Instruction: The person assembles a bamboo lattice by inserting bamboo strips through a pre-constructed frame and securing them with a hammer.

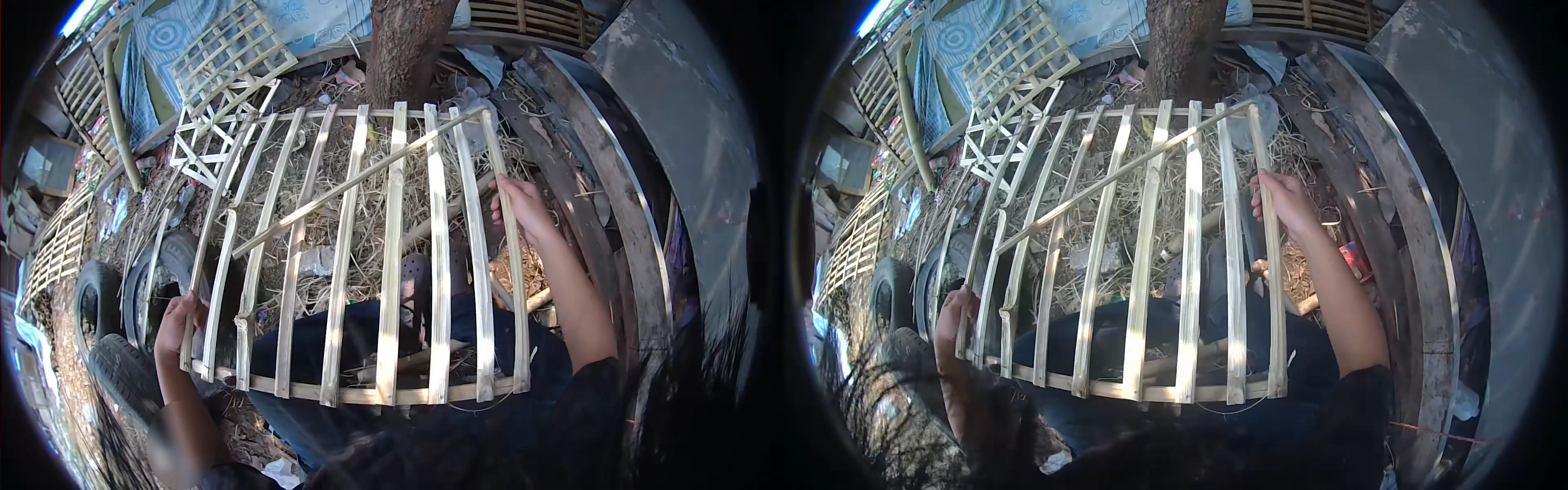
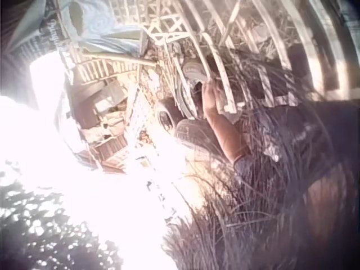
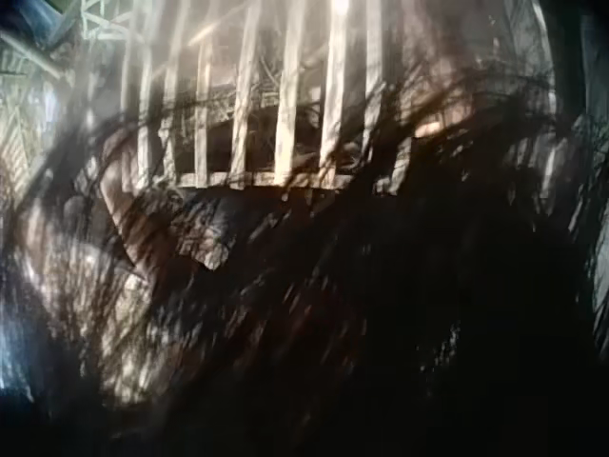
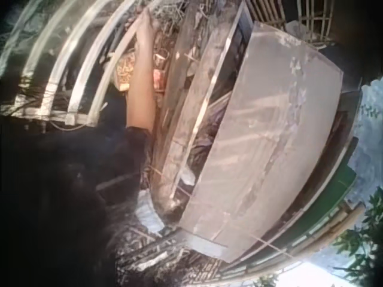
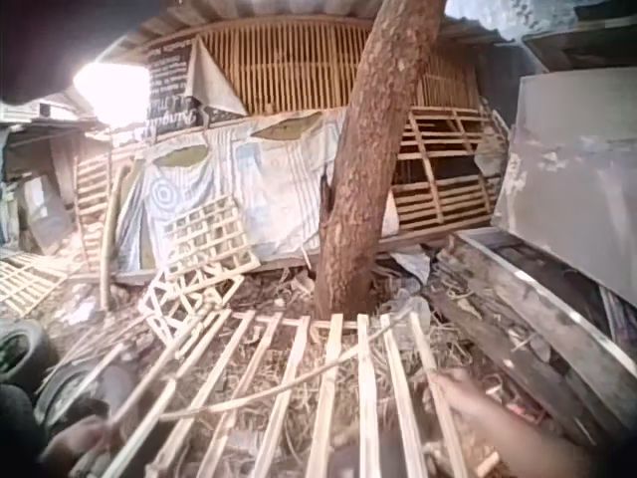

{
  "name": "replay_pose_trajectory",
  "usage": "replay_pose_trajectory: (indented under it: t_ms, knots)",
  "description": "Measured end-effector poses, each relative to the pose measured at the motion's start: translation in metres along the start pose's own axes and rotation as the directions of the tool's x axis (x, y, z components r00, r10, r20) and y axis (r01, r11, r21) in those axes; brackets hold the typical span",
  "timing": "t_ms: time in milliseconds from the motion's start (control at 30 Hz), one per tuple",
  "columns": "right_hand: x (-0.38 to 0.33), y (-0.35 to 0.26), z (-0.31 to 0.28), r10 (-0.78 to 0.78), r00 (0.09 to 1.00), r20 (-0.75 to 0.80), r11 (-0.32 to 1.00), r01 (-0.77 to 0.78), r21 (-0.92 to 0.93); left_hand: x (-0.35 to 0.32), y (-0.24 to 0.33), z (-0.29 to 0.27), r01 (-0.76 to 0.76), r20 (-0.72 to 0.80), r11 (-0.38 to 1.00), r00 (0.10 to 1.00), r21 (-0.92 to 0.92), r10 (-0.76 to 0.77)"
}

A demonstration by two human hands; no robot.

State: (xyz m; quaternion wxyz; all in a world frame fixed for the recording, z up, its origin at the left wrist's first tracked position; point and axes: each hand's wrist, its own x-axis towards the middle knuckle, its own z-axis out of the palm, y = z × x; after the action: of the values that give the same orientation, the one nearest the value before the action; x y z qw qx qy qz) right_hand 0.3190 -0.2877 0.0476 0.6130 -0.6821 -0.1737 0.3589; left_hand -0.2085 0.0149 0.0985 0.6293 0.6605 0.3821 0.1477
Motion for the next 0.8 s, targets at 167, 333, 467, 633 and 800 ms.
replay_pose_trajectory:
  t_ms: [167, 333, 467, 633, 800]
  knots:
    - [0.063, 0.041, 0.026, 0.321, 0.914, 0.248, 0.940, -0.274, -0.206, -0.024, -0.012, 0.008, 0.199, -0.056, 0.978, 0.978, -0.069, -0.203]
    - [0.082, 0.019, 0.045, 0.294, 0.916, 0.272, 0.864, -0.134, -0.485, -0.021, -0.045, 0.014, 0.156, -0.176, 0.967, 0.966, -0.199, -0.192]
    - [0.096, 0.000, 0.013, 0.016, 0.981, 0.192, 0.816, 0.098, -0.569, 0.038, -0.059, 0.049, 0.130, -0.247, 0.991, 0.961, 0.001, -0.126]
    - [0.005, 0.031, -0.009, -0.127, 0.967, 0.222, 0.911, 0.203, -0.359, 0.076, -0.062, 0.065, 0.204, -0.339, 0.969, 0.910, -0.136, -0.239]
    - [-0.107, 0.075, 0.006, 0.160, 0.932, 0.324, 0.859, 0.031, -0.512, 0.045, -0.070, 0.094, 0.367, -0.387, 0.918, 0.876, 0.150, -0.287]
